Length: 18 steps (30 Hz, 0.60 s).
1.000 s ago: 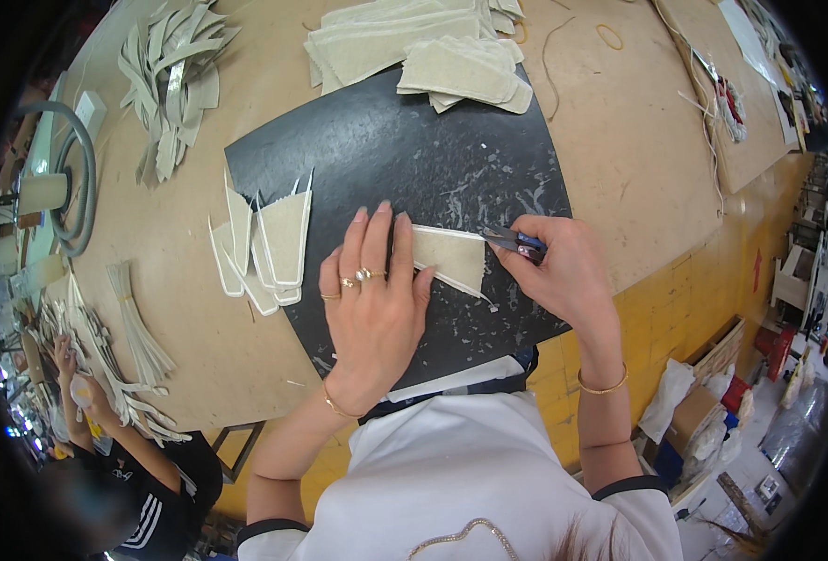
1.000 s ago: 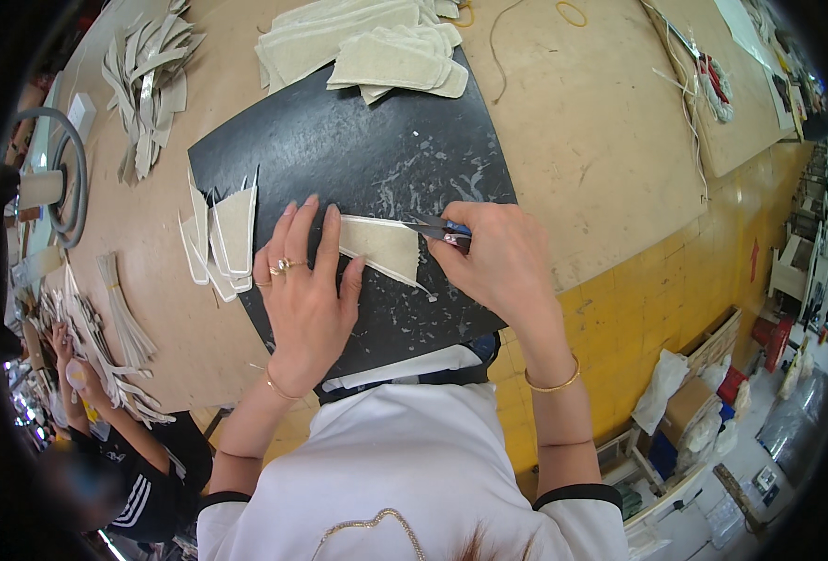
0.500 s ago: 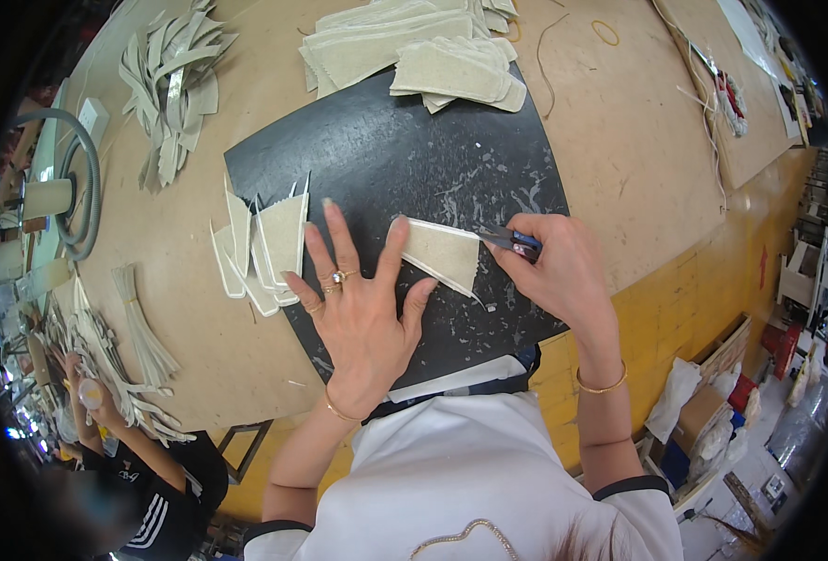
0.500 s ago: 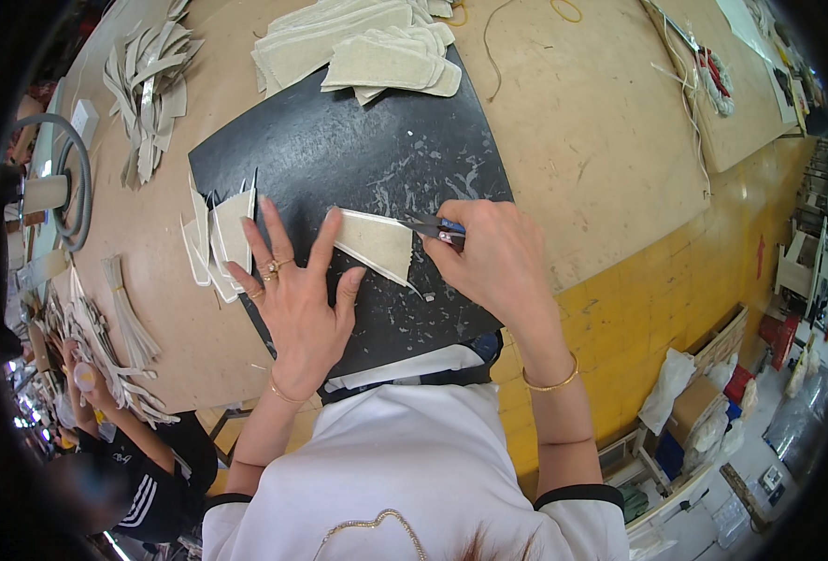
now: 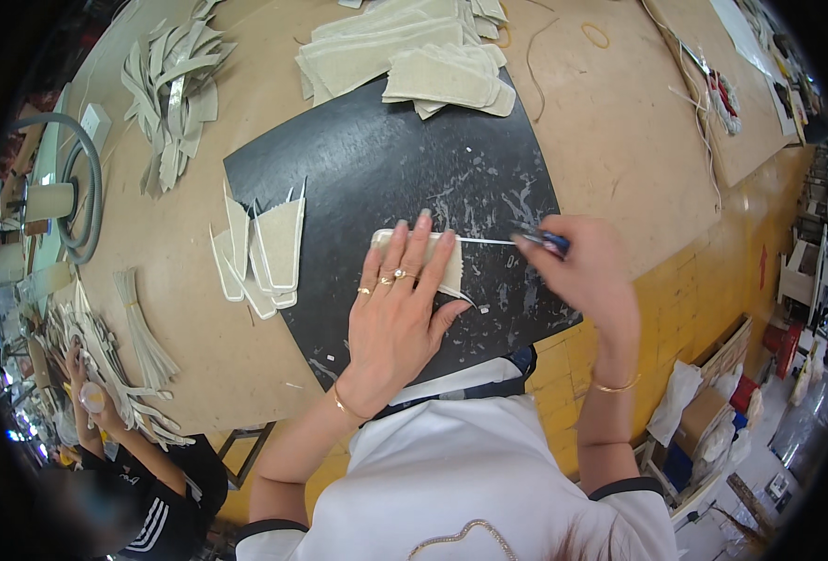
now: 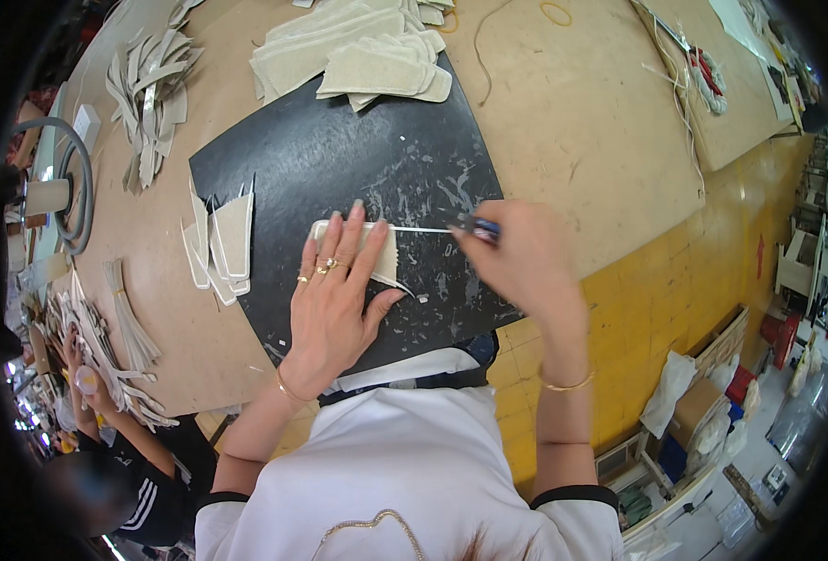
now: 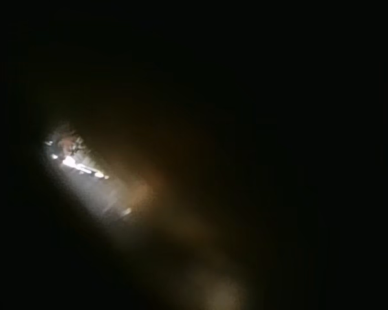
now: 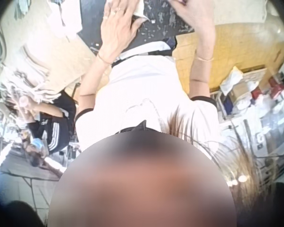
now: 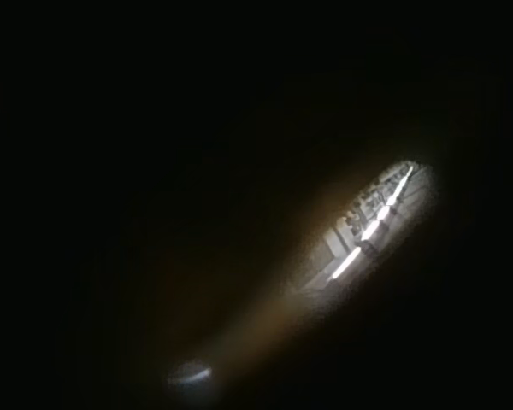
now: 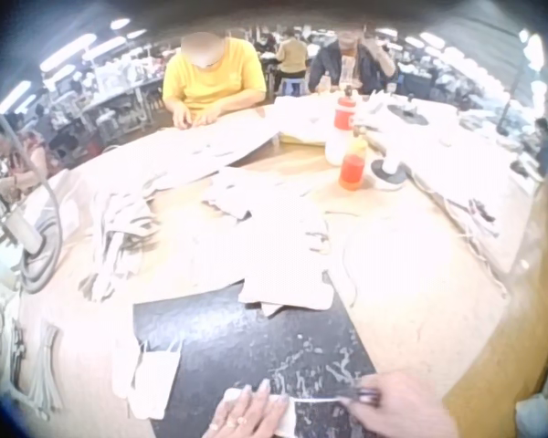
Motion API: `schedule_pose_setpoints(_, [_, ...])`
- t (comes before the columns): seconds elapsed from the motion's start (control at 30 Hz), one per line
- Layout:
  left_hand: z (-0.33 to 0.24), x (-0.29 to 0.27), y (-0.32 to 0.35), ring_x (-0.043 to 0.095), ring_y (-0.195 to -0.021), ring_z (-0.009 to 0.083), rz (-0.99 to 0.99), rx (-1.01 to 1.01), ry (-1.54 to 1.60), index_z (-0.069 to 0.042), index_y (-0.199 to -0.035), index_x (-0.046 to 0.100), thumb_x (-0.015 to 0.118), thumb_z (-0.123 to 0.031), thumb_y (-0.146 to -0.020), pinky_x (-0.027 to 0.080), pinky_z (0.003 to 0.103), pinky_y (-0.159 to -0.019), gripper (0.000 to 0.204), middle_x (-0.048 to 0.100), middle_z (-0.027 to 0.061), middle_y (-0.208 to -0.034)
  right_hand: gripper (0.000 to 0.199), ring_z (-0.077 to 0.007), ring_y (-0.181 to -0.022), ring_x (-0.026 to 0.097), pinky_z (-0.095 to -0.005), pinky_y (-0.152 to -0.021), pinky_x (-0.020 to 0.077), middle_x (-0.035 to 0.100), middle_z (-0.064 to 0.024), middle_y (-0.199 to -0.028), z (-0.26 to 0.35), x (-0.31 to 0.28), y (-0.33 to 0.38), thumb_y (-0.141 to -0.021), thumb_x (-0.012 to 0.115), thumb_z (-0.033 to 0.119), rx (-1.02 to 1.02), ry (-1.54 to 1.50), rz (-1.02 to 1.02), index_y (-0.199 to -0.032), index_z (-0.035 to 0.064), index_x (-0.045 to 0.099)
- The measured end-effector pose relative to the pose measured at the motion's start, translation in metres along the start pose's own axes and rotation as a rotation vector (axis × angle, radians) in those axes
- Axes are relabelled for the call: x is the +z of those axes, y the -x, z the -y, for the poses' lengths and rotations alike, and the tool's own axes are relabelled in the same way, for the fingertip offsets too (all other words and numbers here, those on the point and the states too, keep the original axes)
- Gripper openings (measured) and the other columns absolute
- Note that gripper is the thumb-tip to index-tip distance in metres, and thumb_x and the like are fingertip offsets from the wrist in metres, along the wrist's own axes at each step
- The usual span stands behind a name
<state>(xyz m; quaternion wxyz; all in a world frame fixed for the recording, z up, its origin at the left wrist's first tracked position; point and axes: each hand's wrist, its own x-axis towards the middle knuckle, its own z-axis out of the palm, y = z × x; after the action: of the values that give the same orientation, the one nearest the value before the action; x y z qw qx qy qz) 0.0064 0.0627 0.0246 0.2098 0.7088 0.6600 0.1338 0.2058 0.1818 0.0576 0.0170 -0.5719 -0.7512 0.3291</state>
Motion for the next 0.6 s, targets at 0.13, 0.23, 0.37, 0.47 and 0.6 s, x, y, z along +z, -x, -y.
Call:
schedule_pose_setpoints(0.13, [-0.004,0.004,0.004,0.031,-0.144,0.0428,-0.105,-0.201,-0.110,-0.013,-0.152,0.039,0.058,-0.049,-0.093,0.021,0.054,-0.118,0.071,0.030,0.0234,-0.158,0.033,-0.0277,-0.053,0.049,-0.0381,-0.056,0.0430,0.054,-0.0109,-0.057,-0.047,-0.047,-0.004,-0.087,0.073,0.031,0.043,-0.021,0.045,-0.079,-0.0010,0.066])
schedule_pose_setpoints(0.23, [-0.013,0.008,0.003,0.029,-0.144,0.0440,-0.146,-0.262,-0.120,-0.012,-0.151,0.040,0.059,-0.048,-0.094,0.018,0.055,-0.119,0.071,0.029,0.0239,-0.158,0.031,-0.0275,-0.067,0.058,-0.0377,-0.063,0.0470,0.062,-0.0136,-0.076,-0.067,-0.059,-0.017,-0.090,0.071,0.030,0.136,0.085,-0.226,-0.098,0.0002,0.069])
schedule_pose_setpoints(0.37, [-0.022,0.009,0.006,0.036,-0.139,0.0386,-0.156,-0.312,-0.268,-0.013,-0.149,0.044,0.061,-0.045,-0.093,0.024,0.049,-0.110,0.067,0.033,0.0212,-0.157,0.034,-0.0284,-0.090,0.063,-0.0400,-0.072,0.0507,0.061,-0.0137,-0.106,-0.043,-0.025,-0.018,-0.094,0.066,0.026,0.014,0.460,-0.675,-0.122,0.0064,0.063])
schedule_pose_setpoints(0.47, [-0.021,0.005,0.012,0.040,-0.133,0.0314,-0.141,-0.348,-0.324,-0.019,-0.146,0.050,0.063,-0.048,-0.090,0.029,0.040,-0.095,0.065,0.035,0.0182,-0.157,0.033,-0.0298,-0.087,0.063,-0.0413,-0.073,0.0497,0.060,-0.0127,-0.107,0.001,0.021,0.009,-0.094,0.064,0.023,-0.200,0.173,-0.439,-0.124,0.0091,0.063])
schedule_pose_setpoints(0.6, [-0.016,0.007,0.019,0.030,-0.144,0.0340,-0.185,-0.319,-0.308,-0.020,-0.148,0.048,0.065,-0.046,-0.090,0.021,0.047,-0.111,0.066,0.032,0.0179,-0.159,0.033,-0.0216,-0.076,0.063,-0.0353,-0.063,0.0469,0.063,-0.0073,-0.102,0.041,0.067,0.026,-0.088,0.070,0.015,-0.369,0.258,-0.454,-0.120,0.0071,0.068])
